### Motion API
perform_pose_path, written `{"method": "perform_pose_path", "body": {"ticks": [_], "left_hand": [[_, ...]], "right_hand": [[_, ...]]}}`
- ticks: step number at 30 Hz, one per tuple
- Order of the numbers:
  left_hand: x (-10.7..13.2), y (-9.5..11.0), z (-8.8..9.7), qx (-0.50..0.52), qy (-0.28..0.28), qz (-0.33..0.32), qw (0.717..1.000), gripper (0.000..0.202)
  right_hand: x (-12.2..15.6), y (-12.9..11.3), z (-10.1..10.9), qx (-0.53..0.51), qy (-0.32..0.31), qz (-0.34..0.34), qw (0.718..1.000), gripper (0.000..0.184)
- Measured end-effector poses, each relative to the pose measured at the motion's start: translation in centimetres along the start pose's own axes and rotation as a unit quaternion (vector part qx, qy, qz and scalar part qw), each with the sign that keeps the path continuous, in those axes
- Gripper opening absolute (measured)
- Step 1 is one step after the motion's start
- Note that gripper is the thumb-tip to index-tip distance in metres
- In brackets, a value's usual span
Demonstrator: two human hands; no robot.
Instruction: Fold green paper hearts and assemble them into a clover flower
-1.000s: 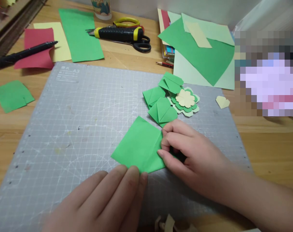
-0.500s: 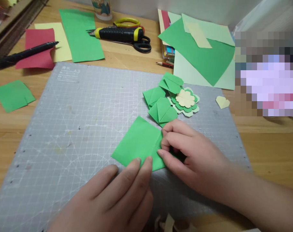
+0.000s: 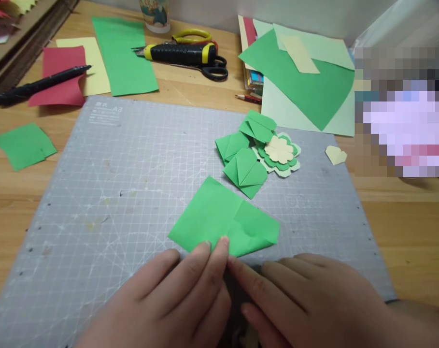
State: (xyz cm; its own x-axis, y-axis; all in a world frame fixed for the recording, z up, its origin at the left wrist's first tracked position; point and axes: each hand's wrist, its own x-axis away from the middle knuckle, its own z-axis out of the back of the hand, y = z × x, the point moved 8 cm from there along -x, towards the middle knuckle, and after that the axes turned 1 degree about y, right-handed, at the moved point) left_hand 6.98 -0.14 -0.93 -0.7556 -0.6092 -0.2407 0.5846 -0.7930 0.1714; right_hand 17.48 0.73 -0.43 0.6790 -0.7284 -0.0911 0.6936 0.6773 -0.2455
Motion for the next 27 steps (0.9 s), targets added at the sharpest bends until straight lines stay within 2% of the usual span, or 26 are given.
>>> {"method": "perform_pose_path", "body": {"ticks": [7, 15, 20, 24, 27], "left_hand": [[0.0, 0.0, 0.0, 0.008, 0.001, -0.008, 1.000, 0.032], [-0.1, -0.2, 0.0, 0.003, 0.005, -0.013, 1.000, 0.034], [-0.5, -0.2, 0.2, -0.003, -0.007, -0.002, 1.000, 0.037], [-0.9, 0.1, -0.2, -0.019, -0.030, 0.010, 0.999, 0.037], [-1.0, 0.5, -0.2, -0.033, -0.023, 0.005, 0.999, 0.038]], "right_hand": [[0.0, -0.5, -0.6, 0.025, -0.021, 0.011, 0.999, 0.035], [1.6, 1.4, 0.9, 0.079, -0.068, -0.023, 0.994, 0.029], [1.5, 2.5, 2.1, 0.121, -0.045, -0.053, 0.990, 0.029], [0.9, 2.3, 2.3, 0.111, -0.040, -0.054, 0.992, 0.030], [0.8, 2.0, 2.5, 0.105, -0.037, -0.056, 0.992, 0.029]]}}
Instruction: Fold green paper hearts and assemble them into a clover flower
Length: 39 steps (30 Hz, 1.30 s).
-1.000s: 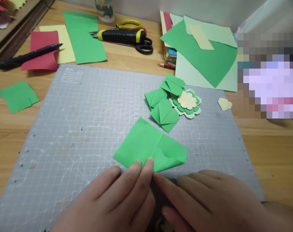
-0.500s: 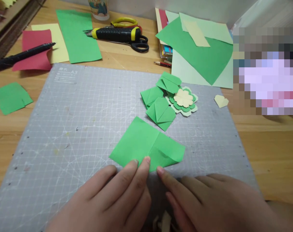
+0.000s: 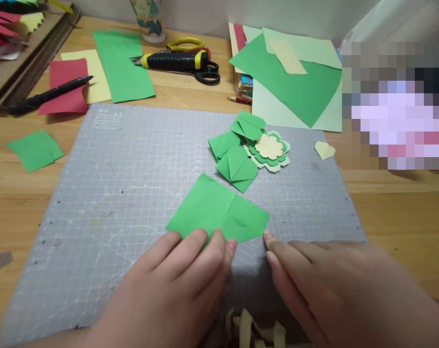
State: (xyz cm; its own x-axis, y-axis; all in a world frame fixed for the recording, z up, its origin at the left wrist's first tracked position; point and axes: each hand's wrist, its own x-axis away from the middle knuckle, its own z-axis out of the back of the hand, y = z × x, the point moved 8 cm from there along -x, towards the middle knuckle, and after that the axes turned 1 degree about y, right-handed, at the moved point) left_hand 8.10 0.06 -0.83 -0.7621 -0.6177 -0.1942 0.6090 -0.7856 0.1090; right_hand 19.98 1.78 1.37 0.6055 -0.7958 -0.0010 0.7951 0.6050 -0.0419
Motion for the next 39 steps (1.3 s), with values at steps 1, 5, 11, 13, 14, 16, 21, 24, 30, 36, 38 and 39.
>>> {"method": "perform_pose_path", "body": {"ticks": [1, 5, 11, 13, 14, 16, 21, 24, 30, 36, 38, 39], "left_hand": [[0.1, -0.1, 0.1, -0.001, 0.005, 0.008, 1.000, 0.037], [0.7, -0.7, 1.2, 0.002, 0.019, 0.030, 0.999, 0.032], [1.2, -1.3, 2.7, 0.007, 0.056, 0.068, 0.996, 0.025], [0.8, -1.4, 2.6, 0.026, 0.053, 0.071, 0.996, 0.022], [0.5, -1.5, 2.4, 0.040, 0.046, 0.072, 0.995, 0.020], [-0.1, -1.9, 2.0, 0.073, 0.028, 0.084, 0.993, 0.016], [-1.6, -2.3, 1.3, 0.066, -0.013, 0.077, 0.995, 0.015], [-2.3, -2.3, 1.2, 0.032, -0.040, 0.063, 0.997, 0.010], [-2.9, -3.5, 1.2, 0.100, -0.061, 0.092, 0.989, 0.014], [-2.4, -4.4, 1.1, 0.187, -0.032, 0.099, 0.977, 0.034], [-2.3, -4.4, 0.9, 0.195, -0.030, 0.095, 0.976, 0.041], [-2.2, -4.4, 0.9, 0.194, -0.027, 0.090, 0.976, 0.042]], "right_hand": [[0.0, -0.1, 0.1, -0.001, 0.007, 0.001, 1.000, 0.028], [0.1, -0.5, 0.2, -0.001, 0.023, 0.023, 0.999, 0.027], [-0.4, 0.3, 0.1, -0.002, 0.037, 0.006, 0.999, 0.028], [-0.9, 1.2, 0.1, -0.027, 0.041, -0.029, 0.998, 0.030], [-1.1, 1.6, 0.0, -0.041, 0.042, -0.041, 0.997, 0.026], [-1.6, 1.9, -0.2, -0.084, 0.044, -0.042, 0.995, 0.015], [-2.4, 0.8, -1.0, -0.176, 0.038, 0.040, 0.983, 0.033], [-2.8, 0.7, -1.4, -0.187, 0.035, 0.052, 0.980, 0.032], [-3.4, 0.6, -1.6, -0.190, 0.032, 0.069, 0.979, 0.027], [-3.7, 1.6, -1.9, -0.308, 0.030, 0.010, 0.951, 0.019], [-3.8, 2.1, -1.9, -0.362, 0.032, -0.022, 0.931, 0.016], [-3.9, 2.4, -2.0, -0.391, 0.029, -0.041, 0.919, 0.016]]}}
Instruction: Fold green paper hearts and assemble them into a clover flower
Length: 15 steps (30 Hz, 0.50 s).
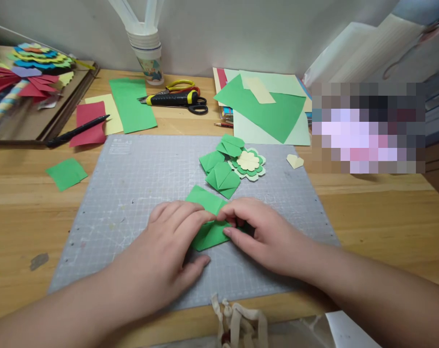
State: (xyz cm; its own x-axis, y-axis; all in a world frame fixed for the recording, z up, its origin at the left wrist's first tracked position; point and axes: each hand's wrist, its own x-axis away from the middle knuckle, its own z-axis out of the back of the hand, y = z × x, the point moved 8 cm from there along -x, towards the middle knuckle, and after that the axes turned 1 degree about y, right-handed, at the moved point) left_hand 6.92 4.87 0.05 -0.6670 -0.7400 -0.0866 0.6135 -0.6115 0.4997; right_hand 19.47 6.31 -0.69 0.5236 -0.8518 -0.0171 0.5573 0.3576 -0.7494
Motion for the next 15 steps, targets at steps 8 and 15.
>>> {"method": "perform_pose_path", "body": {"ticks": [8, 15], "left_hand": [[0.3, 1.8, 2.1, -0.072, 0.096, -0.127, 0.985, 0.017], [1.8, 3.4, 2.9, -0.148, 0.167, -0.145, 0.964, 0.018]], "right_hand": [[-0.4, 1.0, 0.6, -0.123, 0.012, -0.078, 0.989, 0.013], [1.9, -4.4, 1.2, 0.182, 0.091, 0.206, 0.957, 0.012]]}}
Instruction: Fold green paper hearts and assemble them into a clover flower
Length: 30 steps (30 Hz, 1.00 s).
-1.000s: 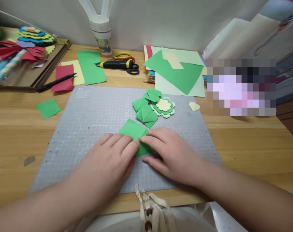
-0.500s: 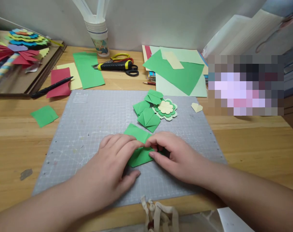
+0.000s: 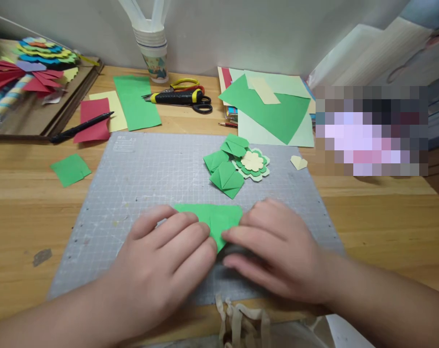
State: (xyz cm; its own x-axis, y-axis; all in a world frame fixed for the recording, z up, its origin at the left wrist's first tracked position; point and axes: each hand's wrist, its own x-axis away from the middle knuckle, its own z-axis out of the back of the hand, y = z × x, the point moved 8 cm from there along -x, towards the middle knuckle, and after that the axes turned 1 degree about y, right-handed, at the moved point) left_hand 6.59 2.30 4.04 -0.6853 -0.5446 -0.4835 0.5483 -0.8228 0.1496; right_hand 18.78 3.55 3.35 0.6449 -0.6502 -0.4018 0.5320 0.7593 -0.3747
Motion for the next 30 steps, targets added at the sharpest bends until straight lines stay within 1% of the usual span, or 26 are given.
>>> {"method": "perform_pose_path", "body": {"ticks": [2, 4, 7, 9, 11, 14, 17, 19, 21, 24, 27, 30], "left_hand": [[0.3, 0.6, 0.0, -0.019, 0.003, 0.000, 1.000, 0.023], [0.6, 0.9, 0.1, -0.013, 0.006, 0.001, 1.000, 0.028], [1.1, 1.2, 0.4, 0.027, 0.000, -0.008, 1.000, 0.037], [1.4, 1.3, 0.4, 0.047, -0.019, -0.030, 0.998, 0.041], [1.4, 1.3, 0.0, 0.051, -0.043, -0.048, 0.997, 0.042], [1.1, 1.1, -0.9, 0.036, -0.070, -0.052, 0.996, 0.040], [0.7, 0.7, -2.2, 0.031, -0.112, -0.032, 0.993, 0.039], [0.5, 0.5, -2.7, 0.036, -0.132, -0.018, 0.990, 0.037], [0.5, 0.4, -3.0, 0.043, -0.144, -0.011, 0.989, 0.035], [1.0, 0.2, -3.4, 0.066, -0.159, 0.005, 0.985, 0.031], [1.5, 0.0, -3.5, 0.090, -0.157, 0.022, 0.983, 0.035], [1.7, -0.3, -3.4, 0.098, -0.152, 0.047, 0.982, 0.041]], "right_hand": [[0.2, -0.9, -0.4, 0.062, -0.007, 0.044, 0.997, 0.016], [0.3, -1.2, -0.6, 0.072, -0.001, 0.063, 0.995, 0.022], [0.3, -1.0, -0.5, 0.028, 0.017, 0.085, 0.996, 0.021], [0.4, -0.6, -0.4, -0.002, 0.030, 0.092, 0.995, 0.019], [0.4, 0.1, -0.4, -0.019, 0.032, 0.081, 0.996, 0.018], [0.2, 1.1, -1.0, -0.024, -0.006, 0.050, 0.998, 0.019], [0.2, 1.8, -1.8, -0.012, -0.073, 0.014, 0.997, 0.023], [0.3, 2.0, -1.9, -0.003, -0.096, -0.002, 0.995, 0.025], [0.5, 1.7, -1.9, -0.008, -0.105, 0.010, 0.994, 0.027], [1.0, 1.0, -2.2, -0.024, -0.127, 0.047, 0.990, 0.033], [1.4, 1.1, -2.6, -0.025, -0.163, 0.045, 0.985, 0.038], [1.5, 1.3, -2.7, -0.031, -0.192, 0.040, 0.980, 0.037]]}}
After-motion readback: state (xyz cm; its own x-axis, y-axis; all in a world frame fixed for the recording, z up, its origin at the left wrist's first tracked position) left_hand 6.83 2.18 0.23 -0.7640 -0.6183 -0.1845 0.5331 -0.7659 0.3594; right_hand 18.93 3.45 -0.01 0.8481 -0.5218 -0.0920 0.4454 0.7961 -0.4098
